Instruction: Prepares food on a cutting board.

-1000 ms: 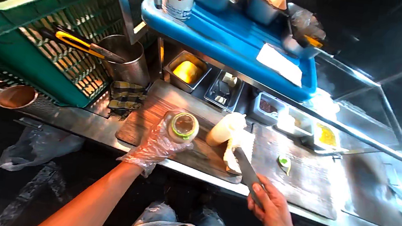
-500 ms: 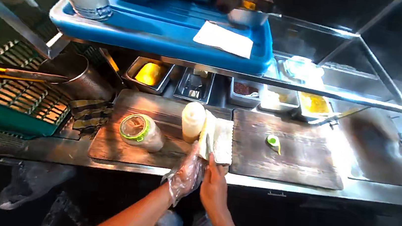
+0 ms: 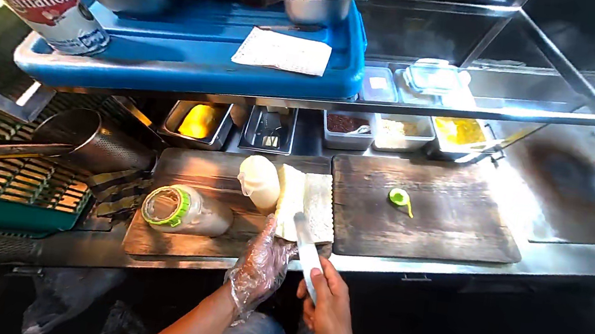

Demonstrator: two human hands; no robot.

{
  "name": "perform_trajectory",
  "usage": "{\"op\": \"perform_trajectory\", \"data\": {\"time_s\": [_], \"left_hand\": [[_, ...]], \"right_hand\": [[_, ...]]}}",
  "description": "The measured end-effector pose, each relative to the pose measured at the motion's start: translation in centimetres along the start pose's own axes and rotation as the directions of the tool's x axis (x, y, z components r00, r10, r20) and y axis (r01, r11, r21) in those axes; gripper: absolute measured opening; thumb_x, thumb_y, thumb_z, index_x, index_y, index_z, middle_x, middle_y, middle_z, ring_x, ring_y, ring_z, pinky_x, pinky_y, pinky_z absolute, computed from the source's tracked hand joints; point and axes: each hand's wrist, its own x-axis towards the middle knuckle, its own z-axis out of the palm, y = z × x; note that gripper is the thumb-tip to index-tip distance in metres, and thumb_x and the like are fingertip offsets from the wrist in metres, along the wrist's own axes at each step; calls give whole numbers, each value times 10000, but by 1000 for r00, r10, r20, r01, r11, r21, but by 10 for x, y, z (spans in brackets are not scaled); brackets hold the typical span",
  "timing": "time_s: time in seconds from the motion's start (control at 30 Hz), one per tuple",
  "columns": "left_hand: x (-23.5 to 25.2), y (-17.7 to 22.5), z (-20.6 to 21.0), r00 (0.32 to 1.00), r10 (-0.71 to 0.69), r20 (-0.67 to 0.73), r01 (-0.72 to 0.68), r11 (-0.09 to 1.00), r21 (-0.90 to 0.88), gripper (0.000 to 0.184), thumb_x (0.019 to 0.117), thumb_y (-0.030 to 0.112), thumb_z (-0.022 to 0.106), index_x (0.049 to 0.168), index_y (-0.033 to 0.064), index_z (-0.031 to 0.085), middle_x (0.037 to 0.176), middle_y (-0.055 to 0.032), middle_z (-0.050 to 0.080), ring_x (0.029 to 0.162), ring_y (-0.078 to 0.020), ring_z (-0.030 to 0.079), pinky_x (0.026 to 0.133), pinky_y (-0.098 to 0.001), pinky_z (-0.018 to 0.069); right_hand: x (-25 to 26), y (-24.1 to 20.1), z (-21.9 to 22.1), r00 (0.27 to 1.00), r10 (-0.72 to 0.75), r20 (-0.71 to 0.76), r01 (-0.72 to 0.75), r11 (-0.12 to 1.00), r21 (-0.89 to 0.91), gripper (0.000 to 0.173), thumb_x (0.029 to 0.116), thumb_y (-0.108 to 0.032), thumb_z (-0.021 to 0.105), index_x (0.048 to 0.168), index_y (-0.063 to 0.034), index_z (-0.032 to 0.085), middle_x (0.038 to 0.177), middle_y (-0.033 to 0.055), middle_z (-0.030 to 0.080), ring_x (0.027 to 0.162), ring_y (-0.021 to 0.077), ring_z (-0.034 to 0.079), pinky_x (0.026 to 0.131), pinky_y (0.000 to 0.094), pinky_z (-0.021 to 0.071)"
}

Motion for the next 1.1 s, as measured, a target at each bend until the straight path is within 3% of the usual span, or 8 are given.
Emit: {"op": "perform_trajectory", "data": {"time_s": [0.1, 0.33, 0.43, 0.5, 0.57, 0.67, 0.83, 1.1], "left_hand": [[1, -4, 0, 998, 32, -63, -29, 998, 48, 484, 1101, 424, 389, 1340, 46, 573, 1179, -191, 682, 1053, -299, 686, 902, -477, 584], [2, 0, -2, 999, 10, -43, -7, 999, 47, 485, 1099, 432, 386, 1367, 65, 557, 1217, -179, 675, 1091, -294, 677, 926, -479, 575], [5, 12, 5, 999, 25, 28, -26, 999, 45, 477, 1112, 408, 343, 1408, 75, 515, 1271, -170, 657, 1139, -283, 664, 954, -483, 566], [13, 17, 9, 999, 24, 34, -24, 1000, -5, 433, 1111, 368, 368, 1416, 99, 516, 1284, -166, 653, 1150, -294, 661, 955, -509, 564], [29, 20, 10, 995, 28, 95, -22, 998, -60, 411, 1106, 360, 373, 1387, 112, 543, 1258, -147, 665, 1141, -273, 661, 967, -496, 553], [44, 19, 10, 996, 29, 88, -30, 999, 16, 415, 1095, 388, 399, 1309, 93, 598, 1143, -130, 700, 1036, -235, 691, 893, -452, 578], [47, 24, 29, 957, 102, -271, -31, 967, 253, 326, 1037, 320, 588, 1063, 9, 684, 911, -146, 718, 807, -234, 707, 726, -422, 601], [48, 17, 29, 961, 78, -267, -49, 992, 113, 362, 1057, 312, 530, 1168, -13, 647, 1009, -199, 718, 897, -301, 721, 776, -498, 610]], "right_hand": [[-4, 0, 13, 929, 344, 139, -371, 855, 362, 240, 1093, -202, 361, 1170, -61, 541, 670, 41, 530, 382, 56, 332, 338, 208, 289], [-18, 4, -4, 884, 405, 234, -467, 755, 459, 259, 1084, -189, 370, 1221, -73, 557, 650, 12, 491, 387, 35, 328, 338, 184, 285], [-20, -9, -10, 970, 222, 99, -242, 921, 306, 368, 1084, -179, 374, 1402, -57, 514, 695, 54, 581, 409, 52, 369, 356, 211, 309], [3, -21, -16, 999, -29, -17, 29, 999, -27, 437, 1085, -186, 393, 1483, -42, 503, 773, 49, 653, 469, 83, 454, 414, 253, 397], [45, -44, -13, 985, -167, -42, 128, 875, -468, 447, 1087, -208, 421, 1511, -107, 515, 930, 68, 705, 725, 154, 642, 683, 347, 561], [94, -75, 14, 999, -33, 44, 55, 637, -769, 503, 1066, -213, 439, 1569, -214, 447, 1225, 200, 669, 1106, 338, 669, 978, 535, 535], [87, -89, 31, 967, 160, 198, 120, 401, -908, 592, 1038, -239, 442, 1619, -234, 334, 1370, 220, 578, 1195, 367, 628, 995, 551, 524], [85, -108, 4, 976, 93, 196, 123, 507, -853, 541, 1046, -182, 430, 1582, -254, 426, 1299, 204, 631, 1161, 336, 641, 997, 521, 523]]}}
